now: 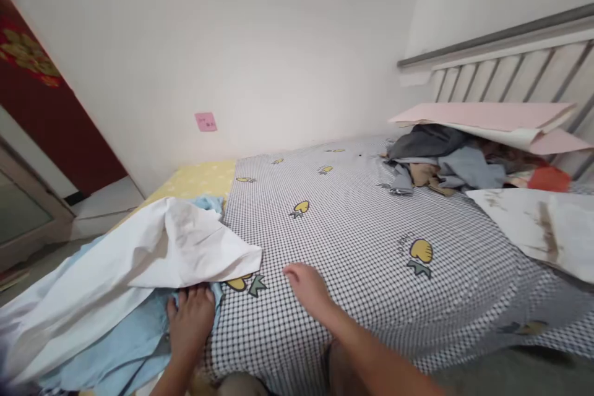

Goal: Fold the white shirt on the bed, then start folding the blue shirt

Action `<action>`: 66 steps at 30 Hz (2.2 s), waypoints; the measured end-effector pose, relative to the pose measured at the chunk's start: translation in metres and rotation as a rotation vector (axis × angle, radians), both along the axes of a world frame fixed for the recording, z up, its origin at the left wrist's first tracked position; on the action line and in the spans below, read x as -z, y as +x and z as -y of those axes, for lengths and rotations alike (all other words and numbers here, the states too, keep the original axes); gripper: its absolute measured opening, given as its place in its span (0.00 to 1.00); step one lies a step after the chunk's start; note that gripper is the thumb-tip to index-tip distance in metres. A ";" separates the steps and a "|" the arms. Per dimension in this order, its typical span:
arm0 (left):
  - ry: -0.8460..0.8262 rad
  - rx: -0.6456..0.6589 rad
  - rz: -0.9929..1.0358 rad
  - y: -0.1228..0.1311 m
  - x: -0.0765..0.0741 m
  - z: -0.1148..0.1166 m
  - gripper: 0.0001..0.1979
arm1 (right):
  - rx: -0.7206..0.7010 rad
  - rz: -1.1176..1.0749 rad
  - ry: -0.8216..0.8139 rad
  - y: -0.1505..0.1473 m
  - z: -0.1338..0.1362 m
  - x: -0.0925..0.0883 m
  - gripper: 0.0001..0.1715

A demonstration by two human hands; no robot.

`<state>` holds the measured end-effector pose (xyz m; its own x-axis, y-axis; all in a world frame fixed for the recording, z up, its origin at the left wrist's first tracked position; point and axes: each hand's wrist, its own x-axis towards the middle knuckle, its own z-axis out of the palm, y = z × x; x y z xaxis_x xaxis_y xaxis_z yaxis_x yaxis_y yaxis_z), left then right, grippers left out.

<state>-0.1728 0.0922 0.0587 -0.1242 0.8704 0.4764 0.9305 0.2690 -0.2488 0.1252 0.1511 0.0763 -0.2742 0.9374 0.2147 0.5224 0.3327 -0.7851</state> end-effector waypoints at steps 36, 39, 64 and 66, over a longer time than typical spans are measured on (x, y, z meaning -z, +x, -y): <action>-0.058 0.040 -0.069 -0.055 -0.025 0.006 0.31 | 0.326 0.546 0.429 0.075 -0.015 0.063 0.14; -0.070 -0.025 0.044 -0.035 -0.026 0.002 0.31 | 0.321 0.563 0.409 0.075 -0.016 0.064 0.14; -0.109 -0.029 0.279 -0.015 -0.033 0.012 0.25 | 0.317 0.594 0.457 0.075 -0.014 0.057 0.13; -0.080 -0.047 0.246 -0.030 -0.031 0.021 0.26 | 0.312 0.595 0.460 0.075 -0.014 0.058 0.13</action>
